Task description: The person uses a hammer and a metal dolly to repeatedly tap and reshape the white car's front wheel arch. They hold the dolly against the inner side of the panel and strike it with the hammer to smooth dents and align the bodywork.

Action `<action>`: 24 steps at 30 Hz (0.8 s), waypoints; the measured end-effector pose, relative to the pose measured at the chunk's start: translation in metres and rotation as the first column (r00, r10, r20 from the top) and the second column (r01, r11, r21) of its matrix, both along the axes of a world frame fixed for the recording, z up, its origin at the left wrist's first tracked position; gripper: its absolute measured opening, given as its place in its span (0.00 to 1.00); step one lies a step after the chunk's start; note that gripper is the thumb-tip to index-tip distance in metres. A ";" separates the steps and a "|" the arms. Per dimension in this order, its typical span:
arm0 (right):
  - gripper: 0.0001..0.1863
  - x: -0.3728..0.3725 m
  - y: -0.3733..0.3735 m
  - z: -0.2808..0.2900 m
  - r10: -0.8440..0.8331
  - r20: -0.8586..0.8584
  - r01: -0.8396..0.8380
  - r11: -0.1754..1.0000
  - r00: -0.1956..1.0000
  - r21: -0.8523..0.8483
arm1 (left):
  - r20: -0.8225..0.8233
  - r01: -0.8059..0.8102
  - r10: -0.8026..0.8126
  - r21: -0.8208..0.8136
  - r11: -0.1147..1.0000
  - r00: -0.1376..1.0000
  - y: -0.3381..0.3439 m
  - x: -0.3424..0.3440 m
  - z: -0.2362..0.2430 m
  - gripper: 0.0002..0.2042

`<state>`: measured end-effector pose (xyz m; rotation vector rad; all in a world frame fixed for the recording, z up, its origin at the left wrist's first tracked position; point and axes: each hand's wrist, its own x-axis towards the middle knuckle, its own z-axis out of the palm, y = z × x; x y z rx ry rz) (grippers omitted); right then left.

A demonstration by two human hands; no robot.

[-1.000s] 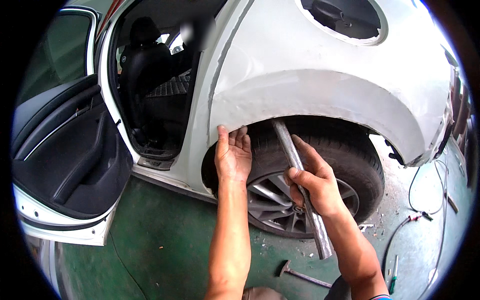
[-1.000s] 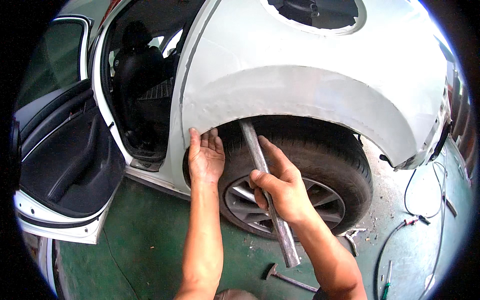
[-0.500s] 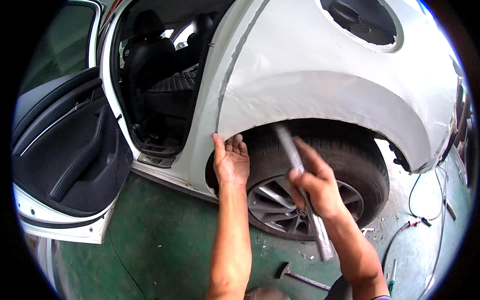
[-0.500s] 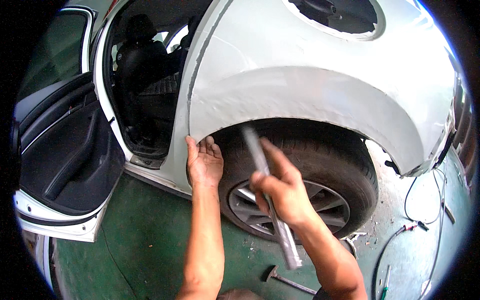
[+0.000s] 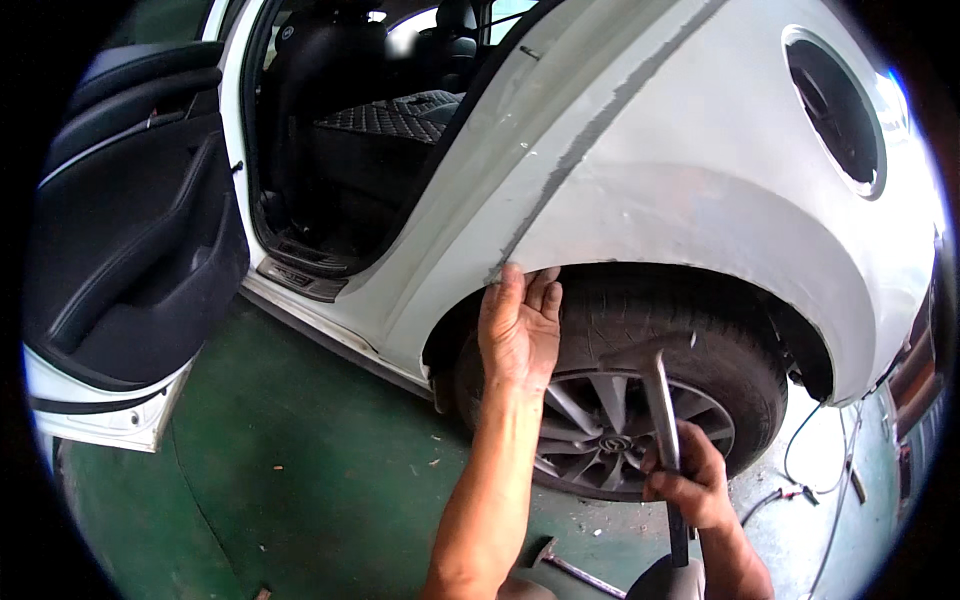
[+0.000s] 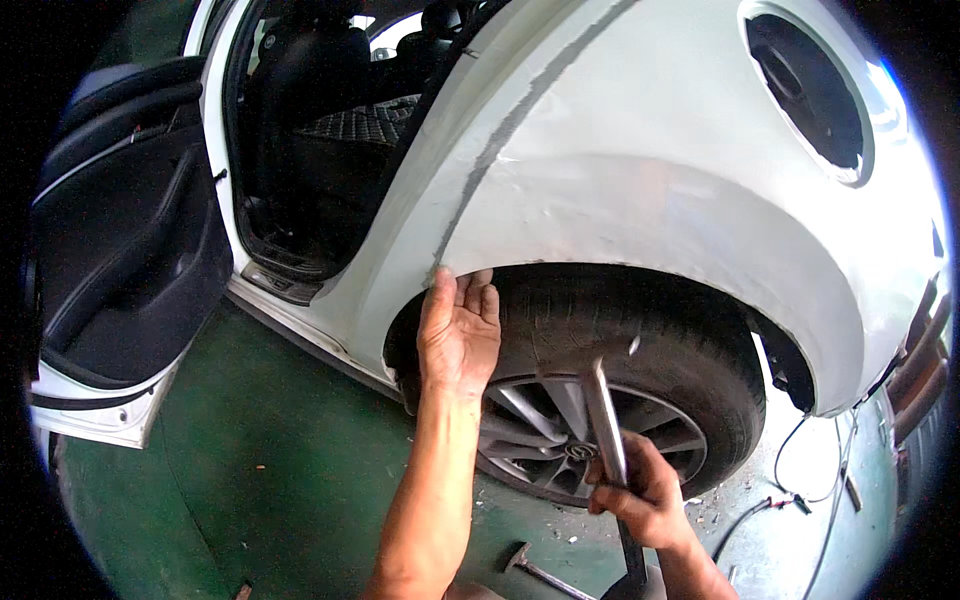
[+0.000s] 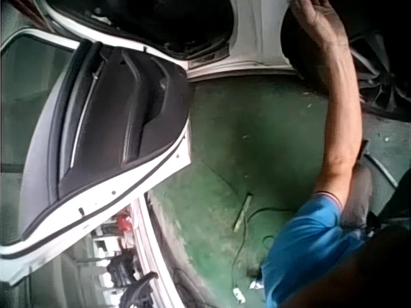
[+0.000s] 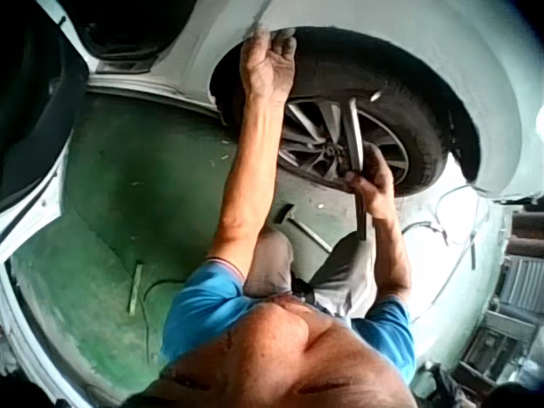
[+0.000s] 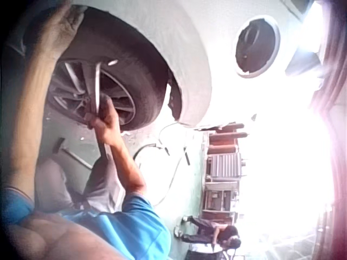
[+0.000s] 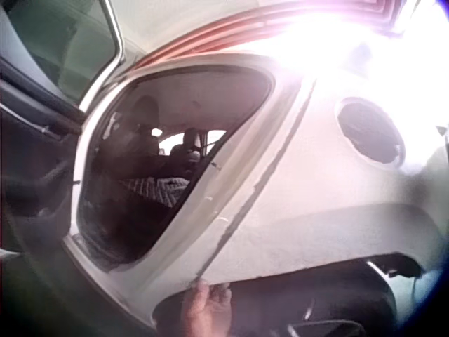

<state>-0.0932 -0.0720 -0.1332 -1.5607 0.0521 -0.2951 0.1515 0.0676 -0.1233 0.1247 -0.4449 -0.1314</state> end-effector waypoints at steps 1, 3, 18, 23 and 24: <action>0.27 0.001 0.001 -0.001 0.036 -0.033 -0.036 0.999 0.999 -0.002 | -0.002 -0.046 0.046 0.020 0.999 0.999 -0.001 0.001 0.002 0.17; 0.20 0.004 0.000 0.007 0.078 -0.109 -0.103 0.964 0.991 -0.247 | -0.046 -0.106 0.107 0.020 0.994 0.993 -0.003 -0.002 0.004 0.17; 0.23 0.085 0.055 0.103 0.219 0.149 0.136 0.074 0.964 -0.988 | -0.061 -0.006 -0.007 -0.207 0.978 0.998 -0.004 0.001 -0.008 0.16; 0.24 0.098 0.071 0.108 0.208 0.160 0.159 0.024 0.965 -0.987 | -0.131 -0.101 0.078 -0.179 0.979 0.988 -0.006 0.007 -0.004 0.10; 0.24 0.097 0.073 0.109 0.216 0.165 0.164 0.023 0.962 -0.986 | -0.129 -0.084 0.063 -0.162 0.983 0.990 -0.006 0.007 -0.005 0.10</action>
